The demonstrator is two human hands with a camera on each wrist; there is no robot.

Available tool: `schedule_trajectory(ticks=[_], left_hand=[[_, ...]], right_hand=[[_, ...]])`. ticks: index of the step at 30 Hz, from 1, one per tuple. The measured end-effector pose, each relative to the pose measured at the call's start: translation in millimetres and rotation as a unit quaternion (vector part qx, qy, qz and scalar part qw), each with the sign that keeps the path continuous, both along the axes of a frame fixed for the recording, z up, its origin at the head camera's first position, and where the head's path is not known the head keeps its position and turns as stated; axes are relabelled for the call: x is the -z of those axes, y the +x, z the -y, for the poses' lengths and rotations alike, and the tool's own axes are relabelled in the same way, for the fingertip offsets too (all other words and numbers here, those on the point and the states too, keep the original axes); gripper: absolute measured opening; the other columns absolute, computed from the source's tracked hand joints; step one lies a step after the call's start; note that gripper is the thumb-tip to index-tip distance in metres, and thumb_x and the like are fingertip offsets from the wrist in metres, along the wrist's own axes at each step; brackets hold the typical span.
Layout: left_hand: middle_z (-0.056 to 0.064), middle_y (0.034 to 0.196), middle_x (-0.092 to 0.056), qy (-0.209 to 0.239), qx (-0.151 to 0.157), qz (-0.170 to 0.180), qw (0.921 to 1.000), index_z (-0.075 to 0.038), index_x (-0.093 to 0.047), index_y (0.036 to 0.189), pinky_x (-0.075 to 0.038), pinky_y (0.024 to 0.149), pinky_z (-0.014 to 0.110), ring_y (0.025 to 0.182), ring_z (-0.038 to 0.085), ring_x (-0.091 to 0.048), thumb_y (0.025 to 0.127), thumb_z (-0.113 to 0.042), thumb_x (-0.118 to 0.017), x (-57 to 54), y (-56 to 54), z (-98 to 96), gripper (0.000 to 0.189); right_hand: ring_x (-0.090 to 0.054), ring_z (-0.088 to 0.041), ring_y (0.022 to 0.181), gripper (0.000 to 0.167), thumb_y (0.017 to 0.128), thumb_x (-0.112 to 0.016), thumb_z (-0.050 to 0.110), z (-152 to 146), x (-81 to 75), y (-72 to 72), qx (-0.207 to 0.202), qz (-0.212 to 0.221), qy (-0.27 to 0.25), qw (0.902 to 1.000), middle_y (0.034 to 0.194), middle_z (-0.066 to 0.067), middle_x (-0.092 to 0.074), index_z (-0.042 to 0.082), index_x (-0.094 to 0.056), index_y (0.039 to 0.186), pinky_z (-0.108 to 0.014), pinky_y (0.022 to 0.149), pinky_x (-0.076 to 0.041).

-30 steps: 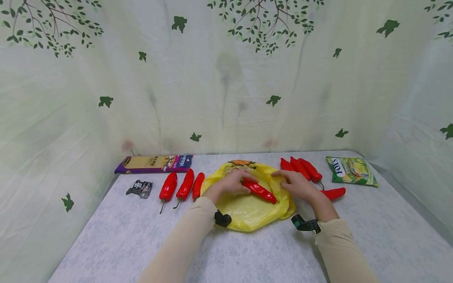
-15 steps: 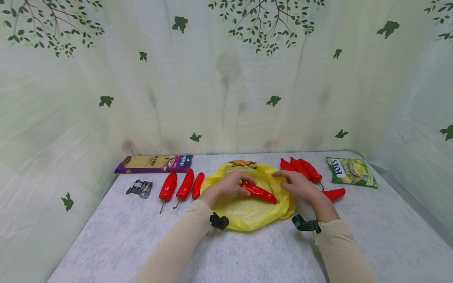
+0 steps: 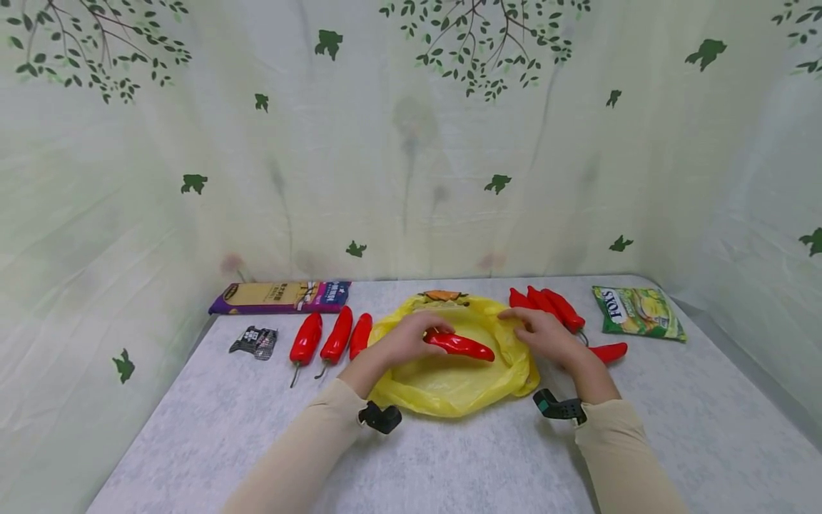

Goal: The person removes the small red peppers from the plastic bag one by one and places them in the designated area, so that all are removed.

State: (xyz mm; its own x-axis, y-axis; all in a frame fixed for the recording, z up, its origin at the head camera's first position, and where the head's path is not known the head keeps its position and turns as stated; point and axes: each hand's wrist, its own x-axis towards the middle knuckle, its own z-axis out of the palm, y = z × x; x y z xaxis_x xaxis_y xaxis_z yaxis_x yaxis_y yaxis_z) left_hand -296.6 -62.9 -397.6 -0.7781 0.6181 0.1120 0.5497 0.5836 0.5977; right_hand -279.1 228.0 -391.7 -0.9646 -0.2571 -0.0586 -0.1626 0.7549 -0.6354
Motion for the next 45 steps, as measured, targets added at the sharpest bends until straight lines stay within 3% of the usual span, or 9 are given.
schedule_trajectory(ticks=[9,20,32,39,45], left_hand=[[-0.002,0.130,-0.064,0.063,-0.079,0.009,0.9949,-0.019,-0.067,0.127,-0.056,0.096,0.036,0.115,0.018,-0.058,0.087,-0.023,-0.078,3.1,22.2,21.1,0.042],[-0.004,0.120,-0.066,0.076,-0.158,-0.008,0.9845,-0.026,-0.068,0.126,-0.059,0.093,0.037,0.112,0.016,-0.059,0.083,-0.021,-0.082,-1.8,49.8,57.5,0.045],[-0.004,0.120,-0.066,0.097,-0.184,-0.018,0.9780,-0.025,-0.069,0.124,-0.060,0.090,0.036,0.111,0.016,-0.060,0.082,-0.021,-0.083,3.0,72.8,92.5,0.044],[-0.001,0.125,-0.065,0.120,-0.192,0.023,0.9738,-0.025,-0.067,0.127,-0.060,0.089,0.031,0.116,0.021,-0.059,0.082,-0.022,-0.082,9.0,78.4,119.5,0.047],[0.003,0.125,-0.066,0.129,-0.184,0.011,0.9743,-0.019,-0.067,0.128,-0.056,0.085,0.018,0.117,0.026,-0.057,0.083,-0.020,-0.081,12.6,77.1,150.5,0.047]], right_hand=[[-0.053,-0.030,0.117,0.040,0.098,-0.055,0.011,2.6,1.0,0.9,0.004,0.011,-0.010,0.9999,0.144,-0.016,-0.054,0.016,-0.059,0.138,-0.047,0.102,-0.054],[-0.052,-0.029,0.119,0.040,0.098,-0.057,0.012,3.0,1.3,-0.4,0.007,0.018,-0.014,0.9997,0.144,-0.014,-0.055,0.019,-0.059,0.138,-0.047,0.102,-0.054],[-0.051,-0.029,0.119,0.040,0.099,-0.056,0.013,-0.4,2.6,1.0,0.006,0.020,-0.017,0.9996,0.145,-0.015,-0.053,0.018,-0.058,0.138,-0.048,0.103,-0.053],[-0.051,-0.029,0.120,0.040,0.099,-0.056,0.013,0.6,3.3,2.0,0.010,0.022,-0.016,0.9996,0.146,-0.014,-0.053,0.019,-0.058,0.138,-0.049,0.104,-0.052],[-0.050,-0.029,0.120,0.040,0.099,-0.056,0.013,1.7,3.7,2.1,0.016,0.025,-0.018,0.9994,0.145,-0.013,-0.053,0.021,-0.059,0.138,-0.047,0.102,-0.053]])
